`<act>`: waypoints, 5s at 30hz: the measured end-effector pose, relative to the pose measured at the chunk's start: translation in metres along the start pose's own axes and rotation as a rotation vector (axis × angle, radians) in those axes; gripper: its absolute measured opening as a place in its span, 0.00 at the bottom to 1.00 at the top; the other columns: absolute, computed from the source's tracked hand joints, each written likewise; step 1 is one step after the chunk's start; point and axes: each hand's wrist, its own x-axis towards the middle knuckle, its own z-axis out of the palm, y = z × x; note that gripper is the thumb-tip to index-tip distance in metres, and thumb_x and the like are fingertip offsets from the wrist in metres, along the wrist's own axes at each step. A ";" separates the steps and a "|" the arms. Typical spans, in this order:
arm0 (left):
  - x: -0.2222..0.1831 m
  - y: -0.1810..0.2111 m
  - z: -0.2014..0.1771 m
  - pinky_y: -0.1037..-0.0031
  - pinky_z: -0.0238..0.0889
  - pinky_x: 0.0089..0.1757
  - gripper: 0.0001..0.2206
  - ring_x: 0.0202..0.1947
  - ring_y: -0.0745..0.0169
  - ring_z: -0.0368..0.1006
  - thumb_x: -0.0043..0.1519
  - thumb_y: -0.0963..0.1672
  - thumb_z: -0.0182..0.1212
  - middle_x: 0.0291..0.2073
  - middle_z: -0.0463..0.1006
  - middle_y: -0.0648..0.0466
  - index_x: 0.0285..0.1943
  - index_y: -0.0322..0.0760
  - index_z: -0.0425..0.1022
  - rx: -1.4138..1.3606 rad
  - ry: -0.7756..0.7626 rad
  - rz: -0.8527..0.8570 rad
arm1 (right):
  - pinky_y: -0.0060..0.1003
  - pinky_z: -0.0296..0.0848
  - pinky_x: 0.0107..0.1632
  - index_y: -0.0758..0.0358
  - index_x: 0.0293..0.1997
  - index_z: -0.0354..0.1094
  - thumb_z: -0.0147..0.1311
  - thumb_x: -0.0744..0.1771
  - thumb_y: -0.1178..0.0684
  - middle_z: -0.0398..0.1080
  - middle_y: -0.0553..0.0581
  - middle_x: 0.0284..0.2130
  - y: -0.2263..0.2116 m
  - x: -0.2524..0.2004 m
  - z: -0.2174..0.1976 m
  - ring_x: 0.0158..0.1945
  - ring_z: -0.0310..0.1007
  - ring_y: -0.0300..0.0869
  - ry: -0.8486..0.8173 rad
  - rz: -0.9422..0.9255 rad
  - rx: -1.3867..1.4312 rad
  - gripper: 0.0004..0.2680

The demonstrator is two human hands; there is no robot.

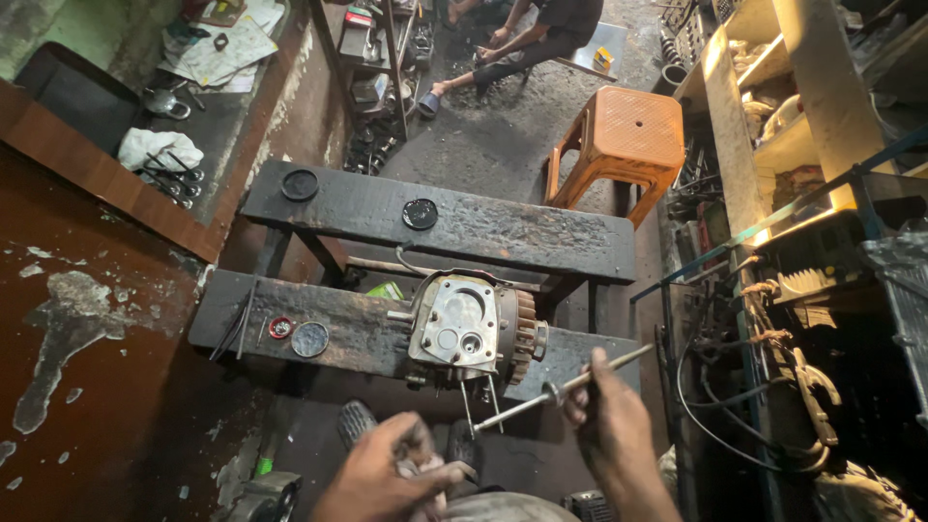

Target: The person cleans and reassembles engine components, including valves and a piston, using a cloth to wipe parts before inserting them into an engine cylinder head.

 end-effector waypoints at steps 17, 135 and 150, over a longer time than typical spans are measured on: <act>0.017 -0.016 0.027 0.76 0.72 0.37 0.08 0.34 0.67 0.80 0.60 0.42 0.68 0.31 0.82 0.51 0.42 0.29 0.85 -0.182 0.405 0.640 | 0.35 0.70 0.33 0.66 0.39 0.70 0.52 0.68 0.45 0.72 0.55 0.23 0.042 -0.011 -0.004 0.28 0.70 0.37 -0.090 -0.273 -0.765 0.12; -0.027 -0.163 -0.326 0.76 0.67 0.30 0.10 0.27 0.66 0.75 0.60 0.43 0.67 0.32 0.79 0.57 0.48 0.39 0.78 -1.100 0.941 0.066 | 0.61 0.66 0.54 0.32 0.79 0.33 0.51 0.64 0.52 0.58 0.69 0.57 0.409 0.167 0.281 0.54 0.62 0.65 -0.618 -0.499 -2.069 0.34; -0.030 -0.148 -0.286 0.74 0.71 0.35 0.11 0.34 0.66 0.76 0.60 0.42 0.66 0.35 0.80 0.55 0.51 0.36 0.78 -1.170 0.893 0.189 | 0.57 0.65 0.56 0.33 0.76 0.41 0.56 0.63 0.52 0.60 0.67 0.55 0.377 0.139 0.283 0.57 0.62 0.63 -0.701 -0.453 -1.849 0.33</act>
